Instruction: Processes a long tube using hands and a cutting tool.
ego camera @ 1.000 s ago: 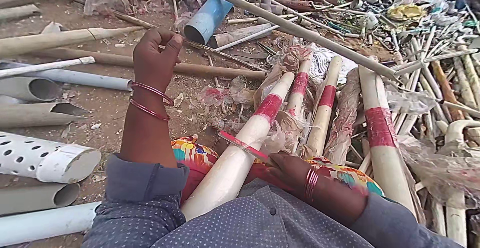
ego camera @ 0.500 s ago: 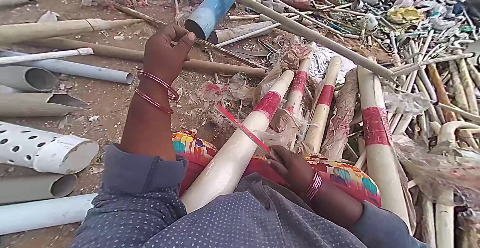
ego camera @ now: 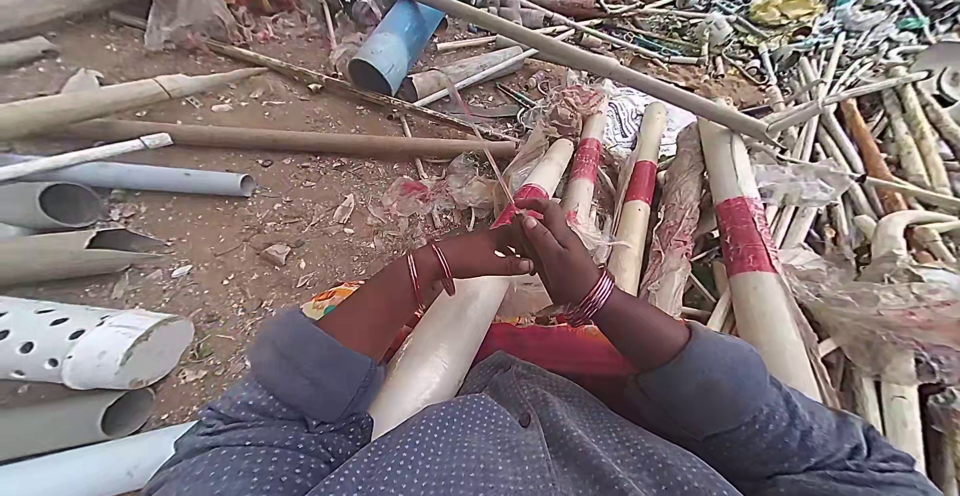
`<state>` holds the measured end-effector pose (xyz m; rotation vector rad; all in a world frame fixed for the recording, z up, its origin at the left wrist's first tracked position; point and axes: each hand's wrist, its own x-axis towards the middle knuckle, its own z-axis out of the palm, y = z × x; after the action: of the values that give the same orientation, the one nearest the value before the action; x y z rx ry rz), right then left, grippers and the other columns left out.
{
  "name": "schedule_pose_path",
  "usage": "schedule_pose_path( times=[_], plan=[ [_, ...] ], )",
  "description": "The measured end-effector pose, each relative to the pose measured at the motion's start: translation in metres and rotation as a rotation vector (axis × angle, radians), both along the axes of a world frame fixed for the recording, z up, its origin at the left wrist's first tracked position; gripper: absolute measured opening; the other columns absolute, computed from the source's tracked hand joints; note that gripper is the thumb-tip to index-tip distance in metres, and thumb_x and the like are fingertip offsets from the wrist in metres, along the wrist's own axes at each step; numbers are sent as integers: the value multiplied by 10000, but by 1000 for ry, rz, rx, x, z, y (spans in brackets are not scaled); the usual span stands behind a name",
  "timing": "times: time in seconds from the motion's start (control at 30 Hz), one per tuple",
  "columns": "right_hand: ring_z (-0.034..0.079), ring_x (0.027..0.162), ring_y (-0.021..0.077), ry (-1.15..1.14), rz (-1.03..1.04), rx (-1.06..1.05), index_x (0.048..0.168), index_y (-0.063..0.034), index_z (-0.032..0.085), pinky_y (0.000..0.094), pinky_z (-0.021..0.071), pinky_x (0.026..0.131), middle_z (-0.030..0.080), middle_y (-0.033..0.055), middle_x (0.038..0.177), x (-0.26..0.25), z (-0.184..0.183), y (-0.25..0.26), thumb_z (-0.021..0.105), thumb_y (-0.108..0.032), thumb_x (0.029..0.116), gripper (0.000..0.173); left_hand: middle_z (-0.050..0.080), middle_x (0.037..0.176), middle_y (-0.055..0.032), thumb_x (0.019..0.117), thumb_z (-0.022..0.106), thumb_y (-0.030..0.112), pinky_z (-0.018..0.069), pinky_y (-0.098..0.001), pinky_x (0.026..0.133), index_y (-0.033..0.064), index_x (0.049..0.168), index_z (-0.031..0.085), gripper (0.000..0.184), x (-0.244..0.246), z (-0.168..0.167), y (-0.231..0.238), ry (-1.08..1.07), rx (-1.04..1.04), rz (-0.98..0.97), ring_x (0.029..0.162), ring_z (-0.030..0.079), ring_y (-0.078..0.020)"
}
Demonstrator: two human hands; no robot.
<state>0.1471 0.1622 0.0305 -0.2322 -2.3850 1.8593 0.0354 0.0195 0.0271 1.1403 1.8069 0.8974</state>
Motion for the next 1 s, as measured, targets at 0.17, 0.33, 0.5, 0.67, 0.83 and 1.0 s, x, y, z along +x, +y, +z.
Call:
schedule_pose_path(
  times=[0.17,0.33,0.5,0.67,0.83,1.0],
  plan=[
    [611,1097,77,27,129,-160,1540,-70,385,270,503,931,596,93,1334,-22,16,-6,362,-172,1098,454,706,966,80,812,720,19,604,-227,805,101,1266,459,531,8,-6,0,-522,393,416,866,704,-18],
    [503,1361,309,232,193,347,1393,-100,646,487,404,1113,556,179,1450,-39,17,19,494,-138,1058,371,756,949,-12,941,459,24,633,-306,766,134,1198,581,304,-9,-19,-2,-623,590,662,822,747,-122],
    [630,1184,398,-25,427,735,1243,-28,699,586,482,998,685,211,1212,-49,-22,56,642,-357,1018,402,683,725,20,951,363,60,615,-326,716,159,1040,574,249,-34,-19,-12,-526,577,962,696,714,-138],
    [580,1230,443,-542,781,896,1337,18,571,638,444,957,619,265,1276,-59,-42,29,584,-444,1038,550,651,764,28,910,397,-21,618,-311,661,113,1090,567,282,-37,-35,-6,-448,477,989,659,687,-122],
    [652,1086,464,-391,776,997,1214,-15,667,663,494,830,676,243,1161,-77,-71,43,498,-107,1065,244,598,752,23,912,406,-57,602,-306,636,75,1131,576,306,-31,-54,3,-468,359,1006,599,629,-108],
    [650,1109,450,-381,661,1007,1216,-69,683,675,495,809,677,204,1202,-97,-89,68,531,-108,1045,232,599,774,1,956,394,-53,595,-294,609,55,1187,571,311,-22,-57,10,-474,324,1087,584,625,-114]
  ],
)
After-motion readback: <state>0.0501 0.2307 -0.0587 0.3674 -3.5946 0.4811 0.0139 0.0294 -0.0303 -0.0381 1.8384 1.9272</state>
